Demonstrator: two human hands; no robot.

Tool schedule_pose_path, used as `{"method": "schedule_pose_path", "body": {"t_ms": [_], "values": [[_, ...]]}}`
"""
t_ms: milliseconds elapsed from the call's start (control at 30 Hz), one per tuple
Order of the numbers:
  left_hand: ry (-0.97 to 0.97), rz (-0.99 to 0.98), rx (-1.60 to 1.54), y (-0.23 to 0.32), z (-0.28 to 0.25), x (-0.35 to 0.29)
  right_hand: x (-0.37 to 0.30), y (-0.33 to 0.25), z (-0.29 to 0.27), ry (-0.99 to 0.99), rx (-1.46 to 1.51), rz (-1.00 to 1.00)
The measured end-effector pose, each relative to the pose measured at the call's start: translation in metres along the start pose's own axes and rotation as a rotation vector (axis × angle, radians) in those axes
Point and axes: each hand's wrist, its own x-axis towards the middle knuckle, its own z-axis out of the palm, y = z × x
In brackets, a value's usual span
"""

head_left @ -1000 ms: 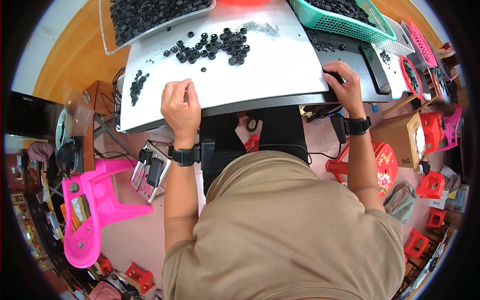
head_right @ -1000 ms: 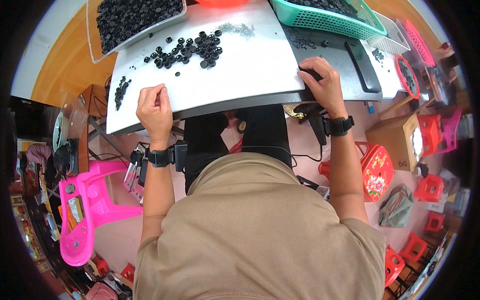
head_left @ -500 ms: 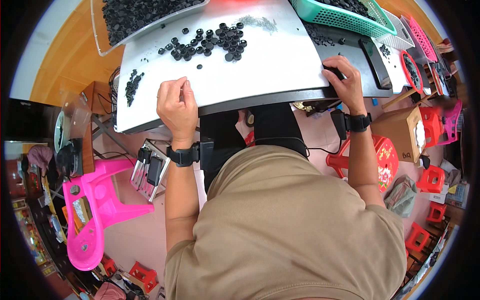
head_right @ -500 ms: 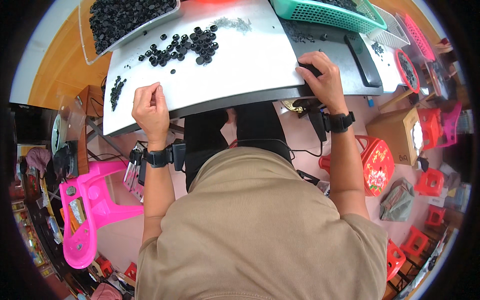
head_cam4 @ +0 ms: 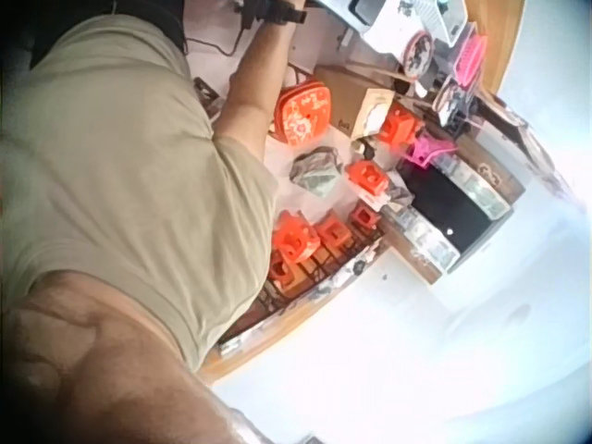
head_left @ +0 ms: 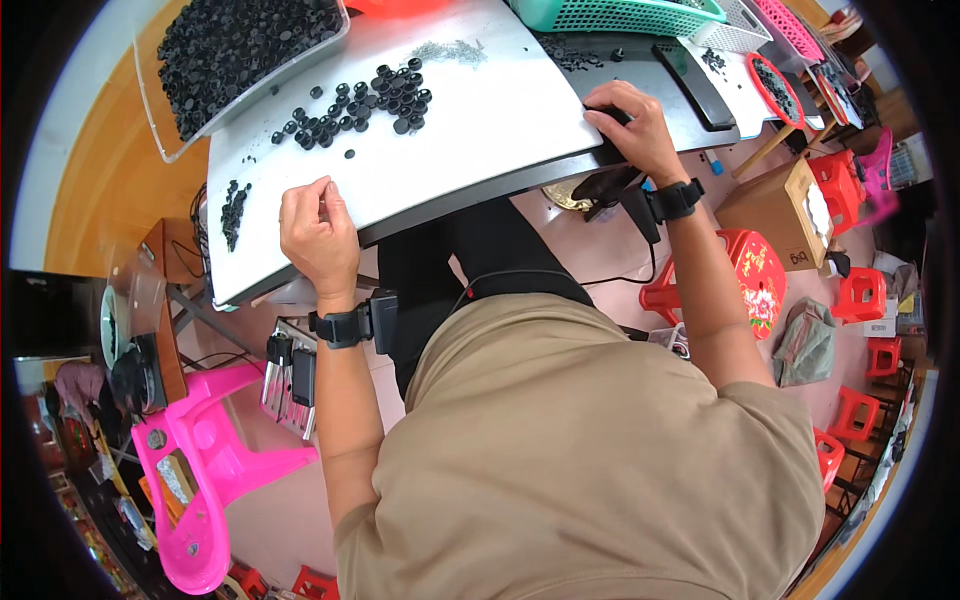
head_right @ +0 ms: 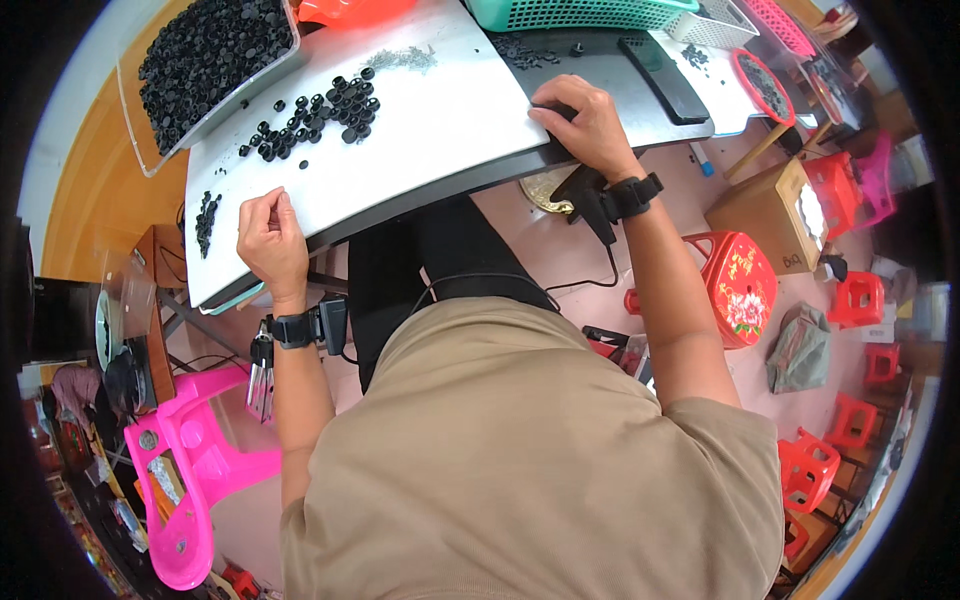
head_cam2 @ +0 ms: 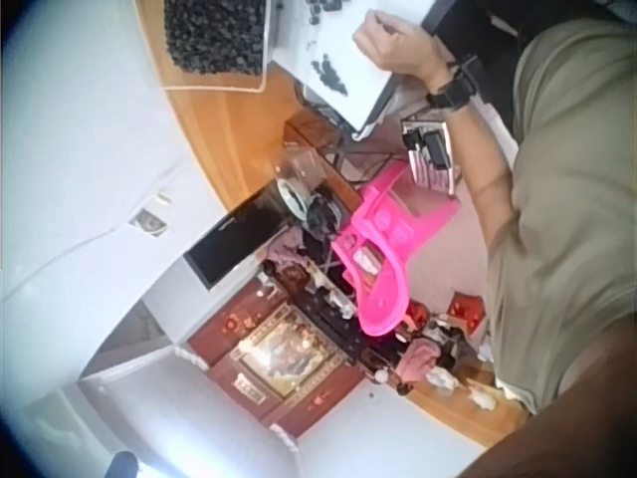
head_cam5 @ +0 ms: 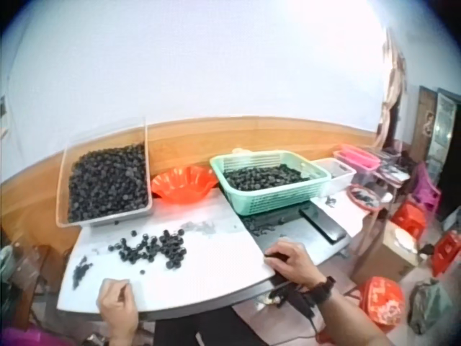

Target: Sorting and inspecting small black rubber or plastic parts on a white board at a workbench.

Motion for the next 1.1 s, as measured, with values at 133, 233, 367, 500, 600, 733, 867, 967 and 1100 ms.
{"method": "schedule_pose_path", "body": {"t_ms": [133, 233, 367, 500, 600, 733, 867, 967, 1100], "values": [[-0.018, 0.02, -0.005, -0.001, 0.0, 0.003, 0.002, 0.0, -0.001, 0.002, -0.031, 0.011], [-0.001, 0.037, 0.008, -0.005, 0.005, 0.002, 0.003, 0.0, -0.001, 0.0, -0.045, 0.014], [0.003, -0.005, 0.02, -0.004, -0.001, 0.006, 0.01, -0.005, 0.0, -0.009, -0.012, 0.013], [-0.017, 0.001, 0.002, -0.006, 0.0, 0.005, 0.01, -0.01, -0.004, -0.05, -0.002, 0.001], [-0.002, -0.001, -0.04, -0.006, -0.003, 0.003, 0.013, -0.017, -0.006, -0.105, -0.028, -0.022], [-0.007, -0.053, -0.102, -0.001, -0.01, 0.004, 0.036, -0.046, -0.013, -0.263, -0.037, 0.169], [-0.16, -0.314, -0.349, 0.001, -0.021, 0.012, 0.099, -0.111, -0.022, -0.23, 0.109, 0.124], [-0.154, -0.365, -0.569, 0.004, -0.035, 0.042, 0.142, -0.14, -0.015, -0.335, 0.141, -0.018], [-0.047, -0.4, -0.755, -0.008, -0.047, 0.11, 0.208, -0.159, 0.031, -0.428, 0.323, -0.148]]}}
